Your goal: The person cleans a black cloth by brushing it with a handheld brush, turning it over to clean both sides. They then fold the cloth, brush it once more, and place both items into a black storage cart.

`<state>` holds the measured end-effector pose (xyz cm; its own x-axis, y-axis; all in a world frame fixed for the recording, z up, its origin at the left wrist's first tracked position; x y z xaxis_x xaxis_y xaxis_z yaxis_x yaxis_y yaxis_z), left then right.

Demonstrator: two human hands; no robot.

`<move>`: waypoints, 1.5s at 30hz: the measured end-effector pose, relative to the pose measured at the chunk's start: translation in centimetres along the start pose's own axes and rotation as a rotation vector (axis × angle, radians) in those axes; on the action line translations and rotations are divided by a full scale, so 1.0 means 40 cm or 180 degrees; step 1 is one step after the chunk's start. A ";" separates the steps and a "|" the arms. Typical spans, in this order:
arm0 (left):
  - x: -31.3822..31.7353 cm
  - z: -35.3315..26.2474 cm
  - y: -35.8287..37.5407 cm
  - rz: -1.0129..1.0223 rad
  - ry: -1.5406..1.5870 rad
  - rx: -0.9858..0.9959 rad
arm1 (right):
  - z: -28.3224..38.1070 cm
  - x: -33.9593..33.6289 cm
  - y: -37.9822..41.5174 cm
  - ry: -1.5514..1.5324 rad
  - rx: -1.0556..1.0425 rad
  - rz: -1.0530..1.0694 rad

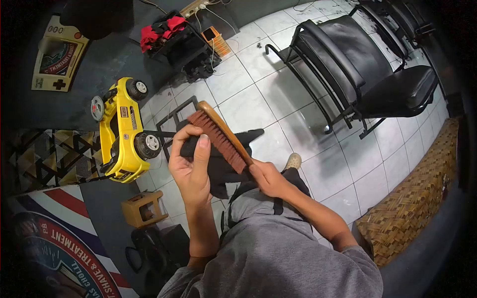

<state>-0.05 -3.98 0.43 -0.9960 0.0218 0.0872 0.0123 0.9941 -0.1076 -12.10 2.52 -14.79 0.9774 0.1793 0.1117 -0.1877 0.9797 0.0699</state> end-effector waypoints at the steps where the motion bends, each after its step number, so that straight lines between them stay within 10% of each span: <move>1: 0.008 -0.016 -0.006 -0.0033 -0.0055 0.0252 | -0.037 0.007 -0.020 0.0379 -0.0094 0.0049; 5: -0.040 -0.109 -0.010 -0.0558 -0.0783 0.1359 | -0.313 -0.038 -0.035 0.2258 0.0621 0.0246; 14: -0.074 -0.087 0.009 -0.0716 0.0667 0.0704 | -0.638 -0.211 0.041 0.2464 0.1841 -0.0242; 19: -0.016 -0.063 0.008 -0.0564 0.0524 0.0384 | -0.185 -0.100 -0.024 0.0125 0.0752 -0.1313; 21: -0.005 -0.046 0.009 -0.0508 0.0468 0.0244 | 0.010 -0.032 -0.009 -0.0836 0.1175 -0.0787; 23: 0.012 -0.040 0.009 -0.0321 0.0519 0.0286 | 0.075 0.019 -0.014 -0.0230 -0.0314 -0.0312; 25: 0.034 -0.054 0.007 -0.0305 0.0473 0.0371 | 0.093 0.064 -0.020 -0.0417 -0.0108 0.0308; 29: 0.025 -0.107 -0.006 -0.0484 0.0397 0.0666 | -0.185 0.055 -0.059 0.1230 -0.0167 0.0547; 34: -0.064 -0.122 -0.009 -0.0386 0.0523 0.0591 | -0.579 -0.115 0.025 0.2786 0.1342 0.0565; 39: -0.085 -0.091 0.011 -0.0612 0.0728 0.0695 | -0.613 -0.174 0.025 0.3111 0.1791 0.0849; 45: -0.024 -0.078 0.004 -0.0799 0.0557 0.0574 | -0.157 -0.047 -0.043 -0.0523 0.0560 -0.0892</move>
<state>1.18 -3.49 3.43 -0.9354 -0.1873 0.2999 -0.2623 0.9364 -0.2332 -13.01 1.04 -21.34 0.9674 -0.1244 0.2207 0.0572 0.9559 0.2880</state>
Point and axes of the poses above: each hand's wrist, its own y-axis away from the middle knuckle, its own x-axis out of the palm, z = x × y, the point moved 4 cm from there along -y, towards the middle knuckle
